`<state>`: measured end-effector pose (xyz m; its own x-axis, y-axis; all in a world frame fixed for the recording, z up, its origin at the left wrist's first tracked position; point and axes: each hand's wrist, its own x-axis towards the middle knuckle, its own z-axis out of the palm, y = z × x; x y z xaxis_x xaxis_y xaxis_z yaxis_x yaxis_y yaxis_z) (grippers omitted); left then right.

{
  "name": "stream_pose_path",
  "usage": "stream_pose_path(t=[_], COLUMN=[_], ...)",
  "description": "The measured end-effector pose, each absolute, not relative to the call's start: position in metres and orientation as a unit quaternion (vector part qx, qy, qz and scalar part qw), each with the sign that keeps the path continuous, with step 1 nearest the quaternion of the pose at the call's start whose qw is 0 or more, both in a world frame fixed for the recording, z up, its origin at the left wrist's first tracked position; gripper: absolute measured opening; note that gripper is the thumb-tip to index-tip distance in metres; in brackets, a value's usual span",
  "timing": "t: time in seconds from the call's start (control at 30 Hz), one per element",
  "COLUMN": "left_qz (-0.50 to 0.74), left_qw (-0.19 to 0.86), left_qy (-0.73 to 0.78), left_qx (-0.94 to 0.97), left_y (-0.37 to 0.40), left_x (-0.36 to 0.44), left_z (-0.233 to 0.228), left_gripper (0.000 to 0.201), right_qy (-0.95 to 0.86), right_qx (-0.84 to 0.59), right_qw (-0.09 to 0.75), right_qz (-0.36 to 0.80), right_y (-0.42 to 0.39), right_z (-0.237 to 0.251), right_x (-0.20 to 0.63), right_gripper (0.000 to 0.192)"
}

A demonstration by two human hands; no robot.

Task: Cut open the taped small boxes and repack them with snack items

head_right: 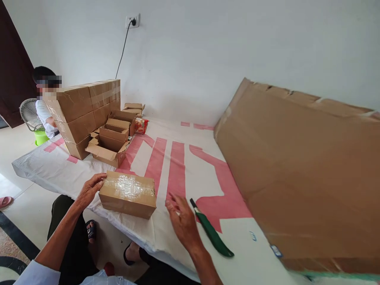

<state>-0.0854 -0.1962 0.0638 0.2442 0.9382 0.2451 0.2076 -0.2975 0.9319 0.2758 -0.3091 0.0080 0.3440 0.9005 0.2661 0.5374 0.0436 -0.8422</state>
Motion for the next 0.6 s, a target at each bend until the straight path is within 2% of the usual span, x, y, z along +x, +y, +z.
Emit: stream_pose_path(t=[0.1,0.2,0.27,0.43,0.5,0.6], left_qz=[0.414,0.420,0.424,0.418,0.417,0.423], left_qw=[0.490,0.524,0.529,0.532,0.538,0.542], left_qy=[0.435,0.426,0.420,0.408,0.405,0.412], left_qx=[0.631,0.606,0.603,0.613,0.611,0.598], left_y=[-0.196,-0.195,-0.194,-0.194,-0.194,-0.193], left_x=[-0.090,-0.088,-0.087,-0.084,-0.082,-0.079], left_z=[0.065,0.067,0.068,0.072,0.073,0.076], left_gripper=[0.048,0.045,0.039,0.030,0.027,0.024], right_qy=[-0.522,-0.457,-0.449,-0.437,-0.402,-0.404], right_qx=[-0.779,-0.863,-0.870,-0.857,-0.835,-0.727], right_qw=[0.345,0.213,0.194,0.264,0.349,0.490], right_qz=[0.039,0.041,0.054,0.068,0.135,0.263], right_y=[-0.332,-0.359,-0.372,-0.366,-0.350,-0.323], right_z=[-0.013,-0.038,-0.049,-0.043,-0.029,-0.004], right_x=[0.325,0.364,0.378,0.372,0.351,0.302], right_gripper=[0.056,0.046,0.039,0.032,0.040,0.057])
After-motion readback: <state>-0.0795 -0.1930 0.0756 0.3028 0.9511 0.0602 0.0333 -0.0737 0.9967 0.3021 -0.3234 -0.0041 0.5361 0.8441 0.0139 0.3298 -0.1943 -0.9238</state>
